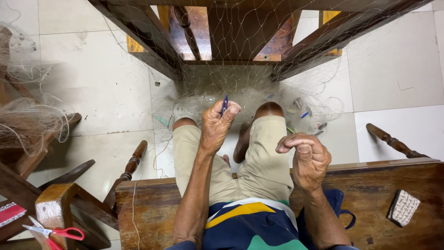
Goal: The person sits on a wooden chair and uses a blue plastic netting needle to mend a fishing net draped over an overturned wooden chair. They repeatedly thread the netting twine through the mesh and pull it tight to repair the net.
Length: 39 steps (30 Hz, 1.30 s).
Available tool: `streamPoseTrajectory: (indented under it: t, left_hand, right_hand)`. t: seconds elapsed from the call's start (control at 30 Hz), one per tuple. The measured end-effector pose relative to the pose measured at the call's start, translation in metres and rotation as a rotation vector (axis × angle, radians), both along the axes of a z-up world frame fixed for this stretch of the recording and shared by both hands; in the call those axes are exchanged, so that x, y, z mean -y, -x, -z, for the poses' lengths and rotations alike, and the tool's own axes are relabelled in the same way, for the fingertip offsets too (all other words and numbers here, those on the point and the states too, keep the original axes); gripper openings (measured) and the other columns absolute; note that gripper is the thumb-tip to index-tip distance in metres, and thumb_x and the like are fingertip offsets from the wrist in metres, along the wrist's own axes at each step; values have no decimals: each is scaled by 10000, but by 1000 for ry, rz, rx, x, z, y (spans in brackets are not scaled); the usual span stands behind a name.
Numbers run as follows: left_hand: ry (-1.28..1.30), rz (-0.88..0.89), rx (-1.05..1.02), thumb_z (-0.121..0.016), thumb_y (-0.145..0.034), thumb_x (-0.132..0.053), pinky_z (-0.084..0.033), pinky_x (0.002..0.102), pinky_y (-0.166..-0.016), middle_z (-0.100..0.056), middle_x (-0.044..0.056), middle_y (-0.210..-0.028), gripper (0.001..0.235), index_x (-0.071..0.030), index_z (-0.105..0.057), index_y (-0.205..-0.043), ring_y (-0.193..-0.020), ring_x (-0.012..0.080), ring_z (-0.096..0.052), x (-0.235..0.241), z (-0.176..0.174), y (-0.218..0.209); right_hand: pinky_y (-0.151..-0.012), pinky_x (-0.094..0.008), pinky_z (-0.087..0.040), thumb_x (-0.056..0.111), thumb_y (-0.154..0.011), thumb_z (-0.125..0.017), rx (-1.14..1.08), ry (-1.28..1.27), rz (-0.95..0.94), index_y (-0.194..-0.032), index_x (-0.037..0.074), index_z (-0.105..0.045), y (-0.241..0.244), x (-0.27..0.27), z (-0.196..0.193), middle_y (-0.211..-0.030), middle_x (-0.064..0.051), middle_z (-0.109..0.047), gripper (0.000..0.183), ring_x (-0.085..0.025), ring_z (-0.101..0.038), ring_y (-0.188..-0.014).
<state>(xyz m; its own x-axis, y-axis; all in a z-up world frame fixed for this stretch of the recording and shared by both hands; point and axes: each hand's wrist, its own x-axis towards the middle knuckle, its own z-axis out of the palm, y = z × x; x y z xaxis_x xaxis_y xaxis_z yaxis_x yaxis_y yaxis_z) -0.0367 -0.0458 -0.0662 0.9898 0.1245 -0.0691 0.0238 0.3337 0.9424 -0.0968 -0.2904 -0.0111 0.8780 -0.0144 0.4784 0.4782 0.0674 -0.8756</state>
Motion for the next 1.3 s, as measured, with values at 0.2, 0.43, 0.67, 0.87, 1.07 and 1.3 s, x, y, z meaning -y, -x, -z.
streamPoseTrajectory:
  t: [0.2, 0.43, 0.67, 0.87, 1.07, 1.3]
  left_hand:
    - [-25, 38, -10, -892, -1114, -258, -517, 192, -681, -690, -19, -788, 186, -86, -898, -1186, -722, 8, -564, -6, 0, 4]
    - [39, 106, -46, -1021, -998, -188, -658, 233, -863, -848, 22, -942, 259, -56, -926, -1199, -885, 17, -775, 3, 14, -3]
    - [7, 106, -45, -1034, -981, -148, -658, 239, -837, -836, 32, -882, 213, -38, -926, -1128, -879, 28, -739, 3, 9, -1]
    - [-35, 114, -34, -1013, -1014, -188, -617, 225, -791, -807, 13, -829, 175, -62, -922, -1095, -840, 26, -678, -2, 3, -3]
    - [-77, 104, -1, -1005, -1026, -202, -585, 216, -754, -776, 8, -795, 166, -67, -923, -1077, -810, 25, -642, 0, 8, -4]
    - [-113, 40, -5, -971, -1049, -187, -524, 219, -711, -695, -27, -733, 138, -77, -903, -1094, -764, 30, -563, 1, 2, 0]
  right_hand:
    - [-788, -481, -687, 195, -1285, -543, 6, 38, -8, -1018, -67, -729, 5, -2, 4, -787, -201, -749, 418, -351, -820, -771]
    - [-761, -473, -677, 208, -1265, -566, -26, 84, -31, -999, -67, -746, 16, -7, 2, -767, -196, -773, 424, -339, -816, -750]
    - [-755, -464, -683, 199, -1263, -570, -38, 85, -36, -1016, -67, -762, 19, -4, 4, -778, -188, -788, 411, -324, -828, -763]
    - [-774, -470, -685, 264, -1288, -554, -21, 72, -3, -1014, -53, -751, 11, 15, 4, -767, -178, -766, 463, -319, -816, -747]
    - [-767, -486, -687, 237, -1268, -579, 4, 125, 7, -982, -51, -744, 10, 18, 1, -747, -182, -762, 438, -346, -826, -727]
    - [-779, -475, -677, 224, -1265, -596, -26, 197, 21, -987, -31, -772, 15, 16, 13, -764, -162, -782, 415, -321, -816, -749]
